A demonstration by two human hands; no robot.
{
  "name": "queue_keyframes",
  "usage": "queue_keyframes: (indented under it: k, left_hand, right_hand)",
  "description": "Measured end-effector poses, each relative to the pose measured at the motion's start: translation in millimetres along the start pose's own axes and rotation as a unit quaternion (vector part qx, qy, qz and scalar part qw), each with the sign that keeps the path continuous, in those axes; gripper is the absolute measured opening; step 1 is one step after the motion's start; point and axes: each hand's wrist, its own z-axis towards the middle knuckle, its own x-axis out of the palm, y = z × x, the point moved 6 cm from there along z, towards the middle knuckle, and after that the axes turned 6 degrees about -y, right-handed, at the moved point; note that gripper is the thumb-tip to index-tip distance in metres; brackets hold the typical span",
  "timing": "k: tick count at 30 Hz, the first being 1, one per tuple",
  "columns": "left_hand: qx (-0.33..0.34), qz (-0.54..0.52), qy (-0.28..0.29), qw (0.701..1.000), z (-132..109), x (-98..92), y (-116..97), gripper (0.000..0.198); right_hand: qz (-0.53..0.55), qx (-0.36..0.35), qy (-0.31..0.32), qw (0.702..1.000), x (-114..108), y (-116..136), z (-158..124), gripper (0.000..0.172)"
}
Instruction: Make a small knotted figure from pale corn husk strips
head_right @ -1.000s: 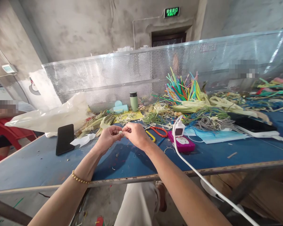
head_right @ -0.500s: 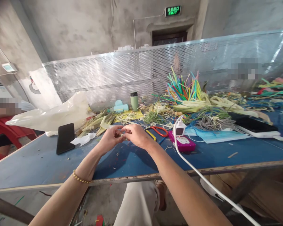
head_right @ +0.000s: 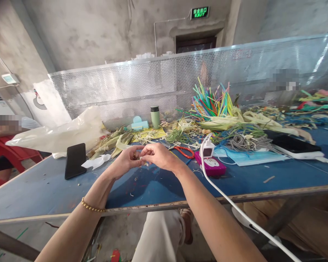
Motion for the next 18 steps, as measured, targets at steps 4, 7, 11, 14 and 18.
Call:
queue_keyframes:
  k: [4,7,11,14,18]
  left_hand:
    - [0.006,0.035,0.022,0.999,1,-0.2,1,0.055]
    - [0.007,0.036,0.022,0.999,1,-0.4,0,0.057]
    - [0.0,0.018,0.024,1.0,-2,2.0,-5,0.058]
    - [-0.002,0.003,0.034,0.999,-4,3.7,-7,0.058]
    - [0.0,-0.004,0.047,0.999,-5,3.9,-9,0.059]
  right_hand:
    - [0.008,-0.015,0.015,1.0,-2,-1,-1,0.021]
    - [-0.001,-0.017,0.018,1.0,-3,-1,0,0.021]
    - [-0.021,-0.018,0.008,1.0,-6,0,0,0.02]
    - [-0.043,-0.035,-0.013,0.998,-10,2,-1,0.02]
    - [0.0,-0.02,-0.003,1.0,-8,5,-2,0.022]
